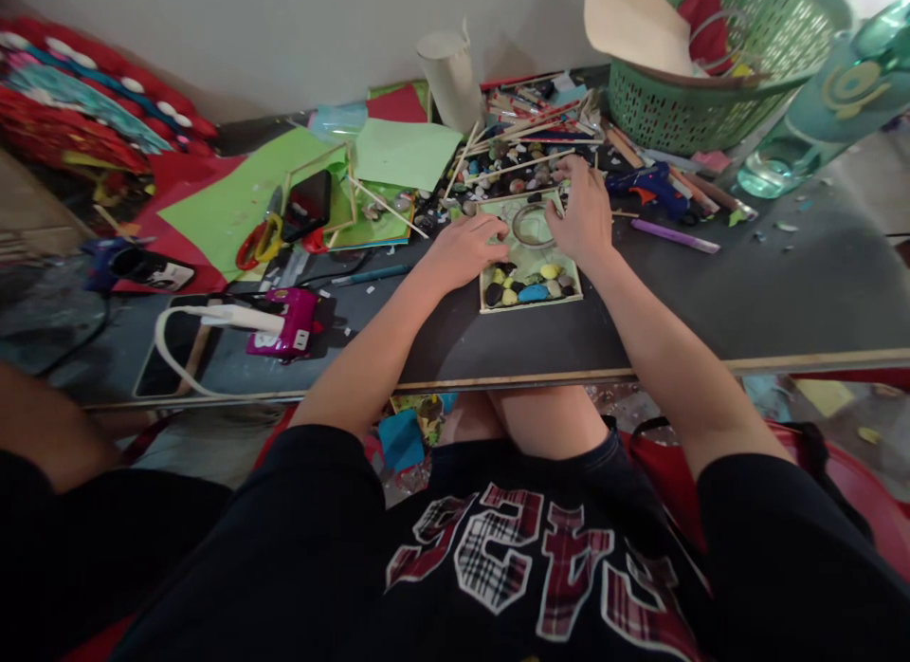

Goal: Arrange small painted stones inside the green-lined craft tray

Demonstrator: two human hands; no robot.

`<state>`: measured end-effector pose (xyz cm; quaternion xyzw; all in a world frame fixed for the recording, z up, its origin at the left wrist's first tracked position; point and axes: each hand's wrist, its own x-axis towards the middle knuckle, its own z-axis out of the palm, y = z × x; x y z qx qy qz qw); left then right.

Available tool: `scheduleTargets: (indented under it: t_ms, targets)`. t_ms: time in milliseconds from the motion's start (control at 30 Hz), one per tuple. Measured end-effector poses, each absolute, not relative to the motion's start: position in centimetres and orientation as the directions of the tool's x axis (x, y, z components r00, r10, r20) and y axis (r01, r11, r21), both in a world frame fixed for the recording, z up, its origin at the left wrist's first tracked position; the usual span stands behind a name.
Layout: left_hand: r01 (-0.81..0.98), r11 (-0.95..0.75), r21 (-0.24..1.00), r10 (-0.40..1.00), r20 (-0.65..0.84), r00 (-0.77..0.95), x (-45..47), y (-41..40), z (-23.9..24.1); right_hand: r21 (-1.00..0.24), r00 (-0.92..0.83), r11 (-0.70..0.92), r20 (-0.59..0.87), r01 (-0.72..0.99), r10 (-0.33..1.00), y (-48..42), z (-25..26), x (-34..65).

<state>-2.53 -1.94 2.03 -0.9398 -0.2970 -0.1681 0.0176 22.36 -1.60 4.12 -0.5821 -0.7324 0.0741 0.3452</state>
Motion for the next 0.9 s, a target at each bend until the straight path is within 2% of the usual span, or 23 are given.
scheduleTargets:
  t_ms: [167,467,633,767,900]
  targets:
    - [0.555,-0.83,0.055,0.54,0.327,0.776,-2.7,-1.8,2.2,-0.517,-0.079,0.318,0.431,0.795,0.899,-1.6,4.0,22.4]
    - [0.548,-0.799,0.246,0.601,0.349,0.719,-2.3,-2.2,2.6,-0.455,-0.102,0.341,0.472,0.822,0.876,-1.7,4.0,22.1]
    - [0.539,-0.791,0.289,0.612,0.358,0.705,-2.2,-2.3,2.7,-0.402,-0.199,0.399,0.455,0.824,0.868,-1.4,3.7,22.1]
    - [0.562,-0.775,0.289,0.632,0.335,0.699,-2.2,-2.6,2.6,-0.416,-0.317,0.482,0.405,0.771,0.858,-1.6,4.1,21.8]
    - [0.577,-0.744,0.336,0.668,0.356,0.654,-2.5,-2.8,2.7,-0.423,-0.34,0.514,0.422,0.746,0.84,-1.8,4.3,21.7]
